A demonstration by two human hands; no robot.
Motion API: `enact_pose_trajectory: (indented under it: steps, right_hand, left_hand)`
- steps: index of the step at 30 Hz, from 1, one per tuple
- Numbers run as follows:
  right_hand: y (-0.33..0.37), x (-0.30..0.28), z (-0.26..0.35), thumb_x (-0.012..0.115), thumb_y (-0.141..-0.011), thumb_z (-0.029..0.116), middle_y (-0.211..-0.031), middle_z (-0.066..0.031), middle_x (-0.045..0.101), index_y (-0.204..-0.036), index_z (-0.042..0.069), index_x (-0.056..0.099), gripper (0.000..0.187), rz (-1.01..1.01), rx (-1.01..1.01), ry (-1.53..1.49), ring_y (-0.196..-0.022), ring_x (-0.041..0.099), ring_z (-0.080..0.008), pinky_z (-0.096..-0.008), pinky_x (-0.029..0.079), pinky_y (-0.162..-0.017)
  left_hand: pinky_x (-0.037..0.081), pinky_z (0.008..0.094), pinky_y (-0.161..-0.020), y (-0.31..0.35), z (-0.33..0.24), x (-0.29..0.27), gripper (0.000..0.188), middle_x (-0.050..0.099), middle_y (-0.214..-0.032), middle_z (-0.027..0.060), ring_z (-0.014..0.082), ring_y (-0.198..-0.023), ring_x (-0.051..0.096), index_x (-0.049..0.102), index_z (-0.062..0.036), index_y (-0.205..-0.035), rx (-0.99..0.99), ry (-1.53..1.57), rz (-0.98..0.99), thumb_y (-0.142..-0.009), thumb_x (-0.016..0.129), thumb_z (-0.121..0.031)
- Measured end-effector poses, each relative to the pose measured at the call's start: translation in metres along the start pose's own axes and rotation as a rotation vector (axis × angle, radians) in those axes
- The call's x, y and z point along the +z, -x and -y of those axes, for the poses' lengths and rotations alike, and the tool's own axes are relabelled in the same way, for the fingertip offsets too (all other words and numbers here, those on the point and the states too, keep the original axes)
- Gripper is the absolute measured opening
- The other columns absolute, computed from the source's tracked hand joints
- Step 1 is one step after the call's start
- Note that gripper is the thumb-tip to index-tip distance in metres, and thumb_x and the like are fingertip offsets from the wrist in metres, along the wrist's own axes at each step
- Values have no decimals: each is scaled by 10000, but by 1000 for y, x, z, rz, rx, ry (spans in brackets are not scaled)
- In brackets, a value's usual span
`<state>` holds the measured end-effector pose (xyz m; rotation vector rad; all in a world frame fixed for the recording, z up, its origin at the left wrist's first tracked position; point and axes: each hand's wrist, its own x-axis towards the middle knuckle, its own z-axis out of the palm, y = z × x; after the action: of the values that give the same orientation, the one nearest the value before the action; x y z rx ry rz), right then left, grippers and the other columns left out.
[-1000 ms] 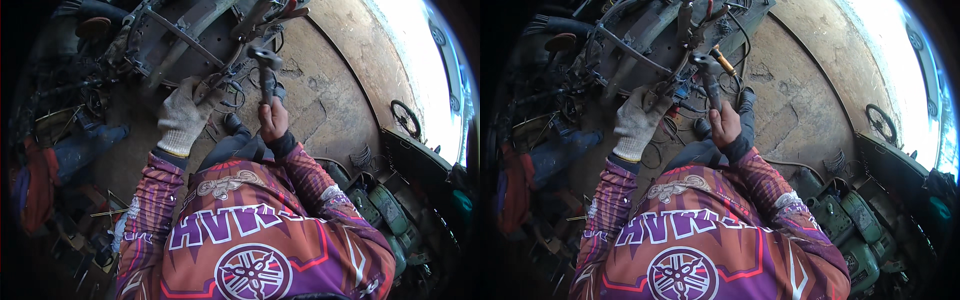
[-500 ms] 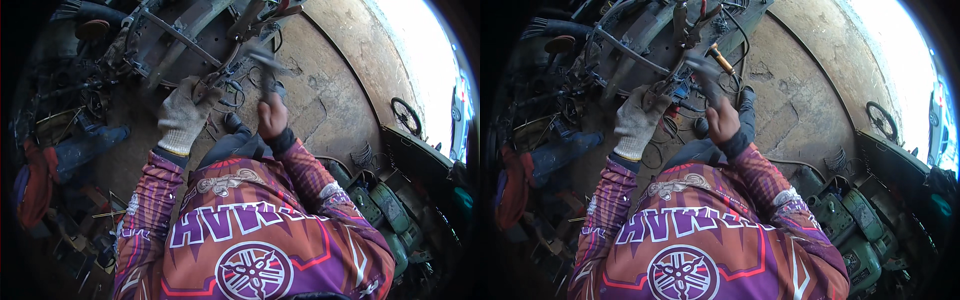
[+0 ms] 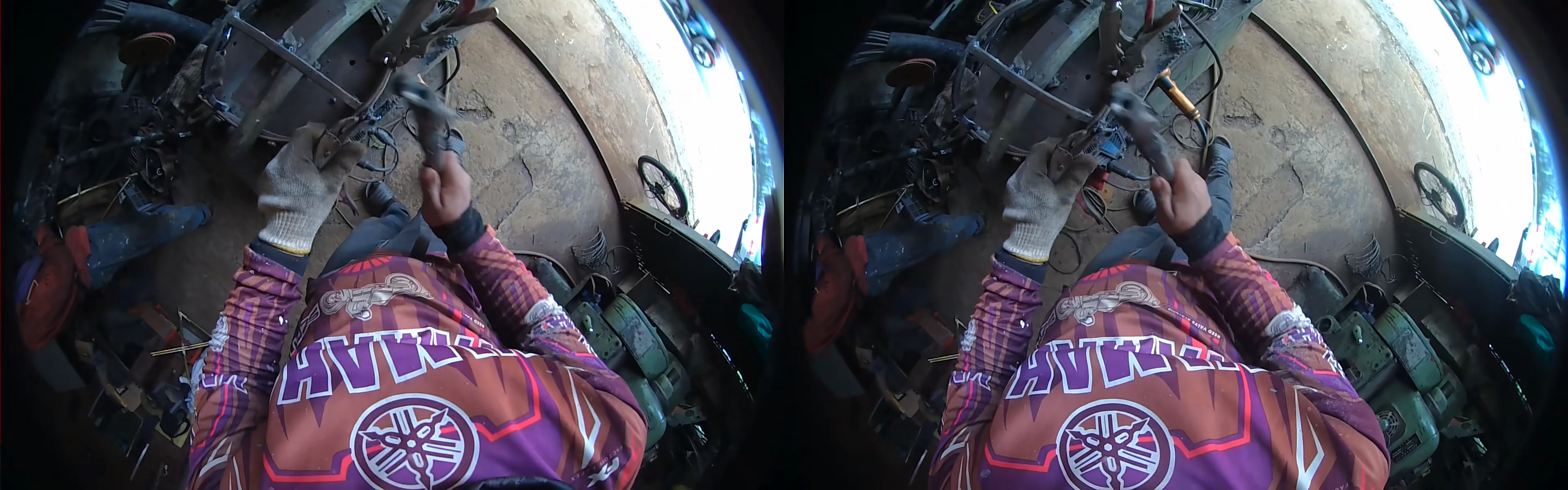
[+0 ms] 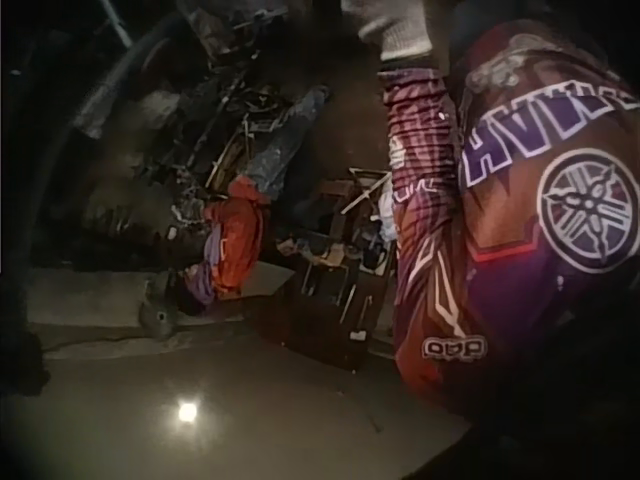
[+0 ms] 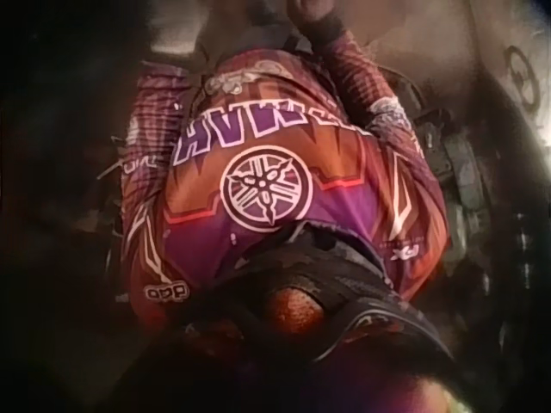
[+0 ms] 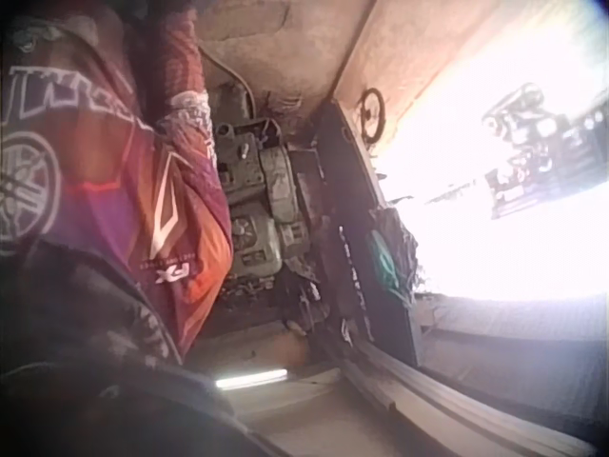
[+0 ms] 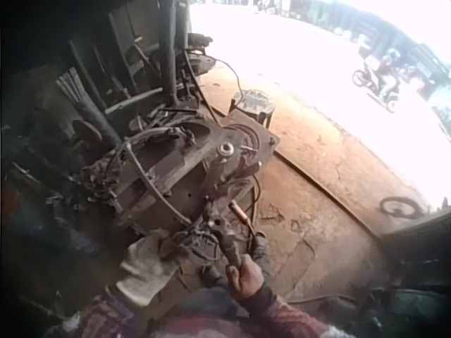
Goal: The person uses a hammer and a wrench to align metal strips on a circular jig, adjusts them with locking pliers, and then welds the joints using a welding torch.
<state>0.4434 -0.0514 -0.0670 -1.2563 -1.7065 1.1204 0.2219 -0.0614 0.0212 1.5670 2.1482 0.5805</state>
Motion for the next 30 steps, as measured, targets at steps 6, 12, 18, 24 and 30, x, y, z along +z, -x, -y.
enact_pose_trajectory:
  steps: [6, 12, 18, 24, 30]
  right_hand:
    - [6, -2, 9, 538, -986, 339, -721, -229, 555, -951, 17, 526, 324, -9, -39, 3, -708, 576, -458, -475, 452, -626]
    - [1, -4, -1, 533, -983, 351, -750, -223, 567, -980, 10, 538, 341, 59, 127, 74, -704, 571, -459, -472, 451, -620]
    - [-15, 4, -1, 539, -983, 310, -741, -256, 546, -980, 9, 510, 302, 57, 118, 142, -713, 558, -488, -504, 438, -625]
    - [-13, 0, 0, 514, -1000, 321, -759, -267, 554, -934, 9, 489, 320, -17, 39, 47, -726, 559, -497, -516, 429, -621]
    - [-1, -11, 5, 539, -982, 361, -737, -200, 556, -1039, 1, 547, 365, -4, -71, -60, -691, 578, -429, -448, 460, -638]
  left_hand:
    - [544, 428, -718, -3, 2, 2, 600, 688, -910, 154, 346, -848, 684, 631, -45, -1081, -56, 40, 58, -794, 760, -555]
    - [545, 376, -717, 2, 0, -2, 548, 689, -889, 114, 280, -804, 688, 657, -60, -1090, 21, 61, -34, -790, 798, -496]
    - [546, 385, -737, -4, 0, -3, 543, 700, -917, 133, 293, -839, 700, 660, -61, -1094, -32, 63, 33, -793, 795, -493]
    - [539, 360, -713, -2, 2, 2, 501, 680, -860, 113, 266, -787, 683, 659, -54, -1075, 11, 70, -18, -815, 789, -462]
    - [528, 375, -691, -2, 8, 4, 523, 669, -845, 110, 271, -759, 669, 655, -45, -1080, 75, 23, -33, -807, 795, -468]
